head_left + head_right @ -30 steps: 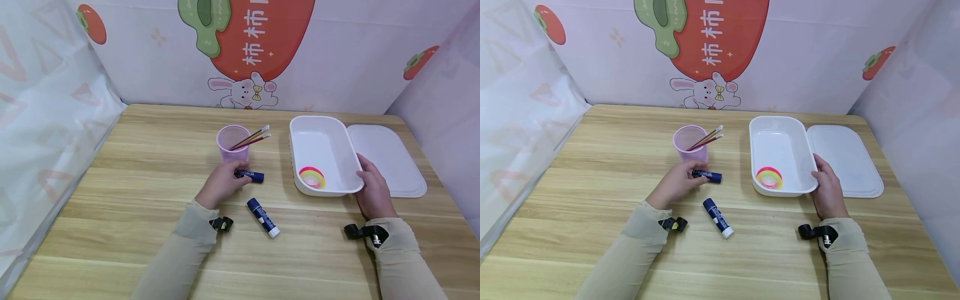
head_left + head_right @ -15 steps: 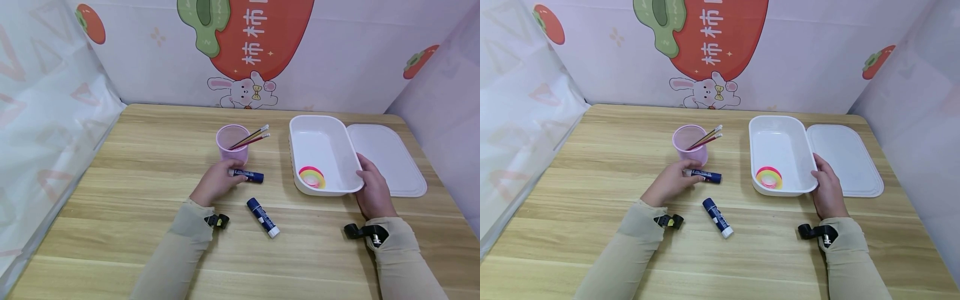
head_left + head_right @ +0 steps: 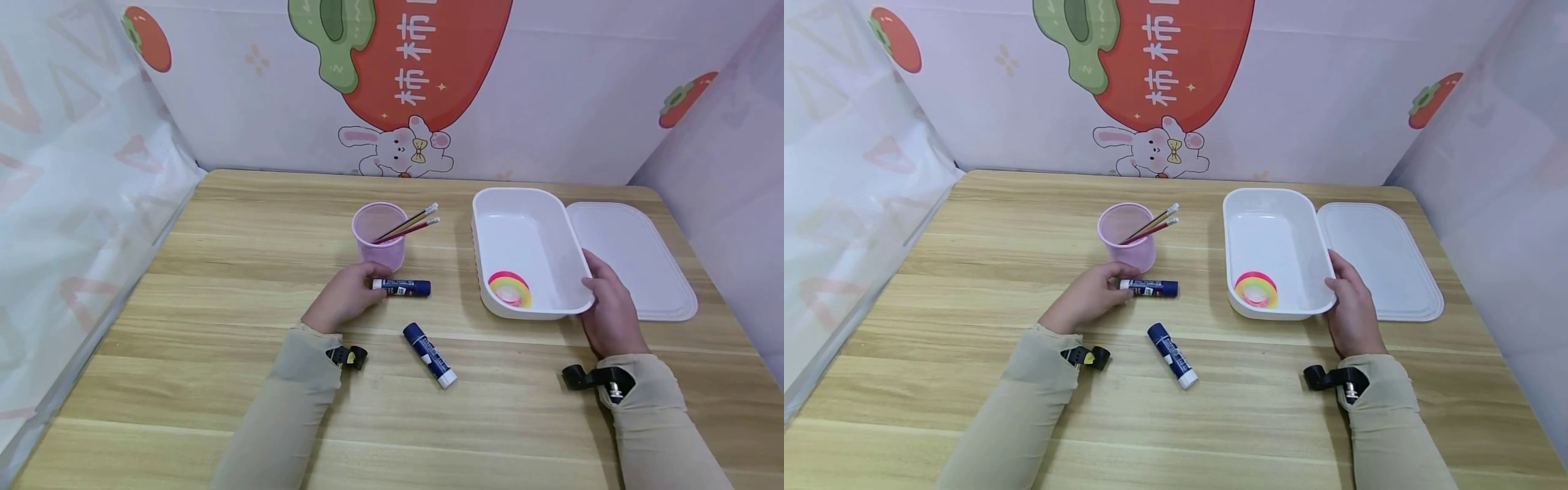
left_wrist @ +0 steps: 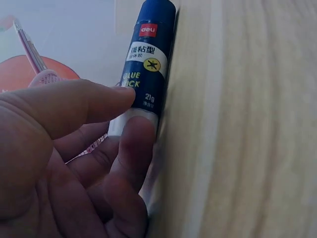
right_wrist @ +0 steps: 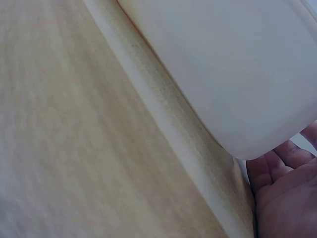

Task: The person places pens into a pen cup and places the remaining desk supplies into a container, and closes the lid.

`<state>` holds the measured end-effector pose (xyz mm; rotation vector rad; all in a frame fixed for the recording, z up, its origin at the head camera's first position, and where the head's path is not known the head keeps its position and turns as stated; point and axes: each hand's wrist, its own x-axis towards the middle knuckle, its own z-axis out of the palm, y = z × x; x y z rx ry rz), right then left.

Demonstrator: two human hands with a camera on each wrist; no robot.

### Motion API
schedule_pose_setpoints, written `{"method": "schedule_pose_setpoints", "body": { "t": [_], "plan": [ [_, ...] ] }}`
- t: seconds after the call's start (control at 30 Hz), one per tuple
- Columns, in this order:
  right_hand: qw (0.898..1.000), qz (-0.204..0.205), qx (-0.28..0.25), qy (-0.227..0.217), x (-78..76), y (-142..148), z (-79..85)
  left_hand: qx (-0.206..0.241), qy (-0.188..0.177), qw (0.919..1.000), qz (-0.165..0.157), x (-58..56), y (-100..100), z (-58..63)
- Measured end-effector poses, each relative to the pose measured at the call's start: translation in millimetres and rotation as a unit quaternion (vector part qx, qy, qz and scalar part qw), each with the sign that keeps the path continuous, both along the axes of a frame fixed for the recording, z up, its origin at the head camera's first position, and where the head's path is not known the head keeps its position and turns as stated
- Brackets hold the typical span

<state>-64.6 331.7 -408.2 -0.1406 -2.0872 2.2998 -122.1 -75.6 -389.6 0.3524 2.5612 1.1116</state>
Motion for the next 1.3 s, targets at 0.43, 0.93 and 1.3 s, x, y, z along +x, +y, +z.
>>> {"method": "schedule_pose_setpoints", "body": {
  "t": [0.43,0.93,1.3],
  "plan": [
    [1.000,0.002,-0.004,0.003,1.1,-0.1,0.6,0.011,-0.001,0.9999,-0.001,-1.6,-2.8,-0.2],
    [1.000,0.001,0.001,-0.002,1.0,0.0,0.7,0.018,-0.005,0.9997,0.016,-0.3,-0.1,4.7],
    [1.000,0.003,-0.005,0.002,0.5,0.1,0.7,0.030,-0.001,0.9993,0.023,0.2,2.1,6.4]
  ]
}}
